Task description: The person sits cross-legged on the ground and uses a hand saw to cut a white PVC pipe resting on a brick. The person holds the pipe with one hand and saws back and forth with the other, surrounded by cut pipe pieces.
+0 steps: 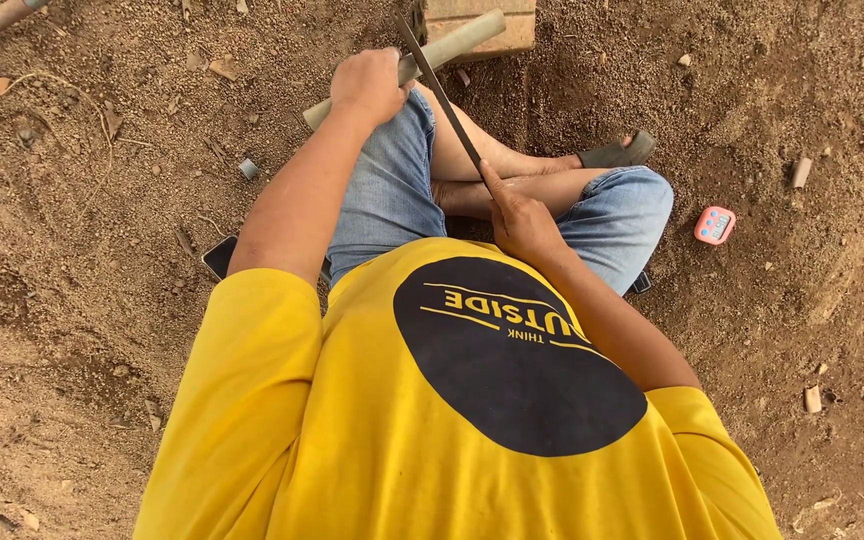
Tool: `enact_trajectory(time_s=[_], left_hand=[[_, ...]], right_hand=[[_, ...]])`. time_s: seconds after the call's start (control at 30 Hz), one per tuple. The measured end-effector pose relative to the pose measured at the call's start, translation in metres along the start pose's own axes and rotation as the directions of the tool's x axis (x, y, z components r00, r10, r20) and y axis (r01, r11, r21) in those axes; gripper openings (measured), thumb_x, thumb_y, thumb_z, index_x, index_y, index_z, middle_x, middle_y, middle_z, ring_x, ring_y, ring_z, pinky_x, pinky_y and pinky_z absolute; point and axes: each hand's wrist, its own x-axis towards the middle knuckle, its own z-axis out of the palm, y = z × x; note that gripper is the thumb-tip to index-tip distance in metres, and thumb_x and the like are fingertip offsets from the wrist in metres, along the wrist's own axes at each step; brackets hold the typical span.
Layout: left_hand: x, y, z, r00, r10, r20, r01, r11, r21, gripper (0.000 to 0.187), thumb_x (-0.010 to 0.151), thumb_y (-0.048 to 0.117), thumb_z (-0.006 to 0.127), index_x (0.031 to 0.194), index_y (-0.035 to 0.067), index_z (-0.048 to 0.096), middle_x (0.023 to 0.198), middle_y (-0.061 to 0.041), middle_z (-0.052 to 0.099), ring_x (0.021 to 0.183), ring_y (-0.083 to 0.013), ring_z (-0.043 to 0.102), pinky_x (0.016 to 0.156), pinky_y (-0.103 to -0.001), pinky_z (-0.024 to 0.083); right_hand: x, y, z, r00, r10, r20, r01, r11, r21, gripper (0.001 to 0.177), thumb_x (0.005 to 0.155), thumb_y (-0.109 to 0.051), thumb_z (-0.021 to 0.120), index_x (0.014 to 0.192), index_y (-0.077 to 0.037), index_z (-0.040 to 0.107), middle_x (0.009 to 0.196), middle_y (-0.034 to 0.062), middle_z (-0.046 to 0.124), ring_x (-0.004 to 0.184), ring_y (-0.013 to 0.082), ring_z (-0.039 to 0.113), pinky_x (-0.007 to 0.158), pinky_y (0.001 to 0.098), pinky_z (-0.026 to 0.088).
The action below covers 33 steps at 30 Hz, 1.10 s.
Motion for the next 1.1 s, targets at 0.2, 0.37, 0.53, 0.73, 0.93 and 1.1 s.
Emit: enact_trajectory(time_s=[0.2, 0.37, 0.53, 0.73, 0.93, 1.1], left_hand=[[0.003, 0.001, 0.001, 0.999, 0.001, 0.033, 0.000, 1.000, -0.020, 0.018, 0.102, 0.030, 0.078, 0.098, 0.015, 0.069, 0.077, -0.002, 0.065, 0.064, -0.0169, 0.062, 0.053, -0.034, 0.054], [-0.006, 0.013, -0.009, 0.998, 0.067, 0.006, -0.068, 0.994, 0.081, 0.011, 0.097, 0.019, 0.079, 0.097, 0.013, 0.070, 0.076, -0.003, 0.067, 0.063, -0.0183, 0.066, 0.056, -0.035, 0.056], [-0.008, 0.016, -0.014, 0.999, 0.036, 0.015, -0.037, 0.997, 0.062, 0.010, 0.101, 0.020, 0.072, 0.095, 0.014, 0.067, 0.077, -0.003, 0.067, 0.065, -0.0210, 0.065, 0.058, -0.039, 0.055], [-0.009, 0.014, -0.019, 0.999, -0.035, -0.002, 0.035, 0.999, -0.020, 0.021, 0.090, 0.027, 0.083, 0.101, 0.013, 0.073, 0.088, -0.009, 0.075, 0.075, -0.0305, 0.073, 0.068, -0.046, 0.061], [-0.009, 0.018, -0.014, 0.999, -0.033, 0.011, 0.033, 0.999, -0.017, 0.013, 0.091, 0.018, 0.080, 0.098, 0.013, 0.071, 0.082, -0.007, 0.072, 0.073, -0.0271, 0.071, 0.064, -0.043, 0.059], [-0.009, 0.006, -0.009, 0.996, -0.064, -0.060, 0.060, 0.996, -0.073, 0.015, 0.090, 0.023, 0.077, 0.100, 0.013, 0.074, 0.090, -0.012, 0.078, 0.083, -0.0369, 0.075, 0.076, -0.050, 0.059]], right_hand=[[-0.004, 0.004, 0.000, 0.997, 0.066, 0.042, -0.064, 0.996, -0.058, 0.069, 0.106, -0.006, 0.053, 0.170, -0.008, 0.028, 0.095, 0.0273, 0.076, 0.071, 0.0388, 0.075, 0.060, 0.0473, 0.059], [0.031, -0.009, -0.005, 1.000, 0.005, 0.004, -0.005, 1.000, -0.014, 0.071, 0.095, 0.003, 0.052, 0.164, 0.001, 0.036, 0.098, 0.0321, 0.074, 0.073, 0.0455, 0.072, 0.063, 0.0520, 0.056], [0.081, -0.018, -0.002, 0.999, 0.035, -0.037, -0.037, 0.999, -0.040, 0.070, 0.100, -0.009, 0.055, 0.167, -0.008, 0.032, 0.122, 0.0292, 0.076, 0.089, 0.0496, 0.073, 0.073, 0.0563, 0.056], [0.043, -0.015, -0.008, 0.993, 0.100, 0.069, -0.102, 0.994, 0.027, 0.076, 0.100, -0.006, 0.052, 0.170, -0.015, 0.023, 0.130, 0.0308, 0.072, 0.104, 0.0512, 0.072, 0.082, 0.0579, 0.056], [0.014, -0.012, -0.014, 0.998, 0.062, 0.021, -0.064, 0.995, 0.073, 0.070, 0.097, 0.001, 0.053, 0.164, -0.002, 0.034, 0.111, 0.0308, 0.076, 0.081, 0.0511, 0.072, 0.066, 0.0572, 0.055], [0.080, -0.026, -0.008, 0.996, 0.082, 0.046, -0.083, 0.996, 0.022, 0.073, 0.099, -0.008, 0.056, 0.166, -0.008, 0.028, 0.149, 0.0263, 0.063, 0.115, 0.0498, 0.068, 0.090, 0.0554, 0.054]])
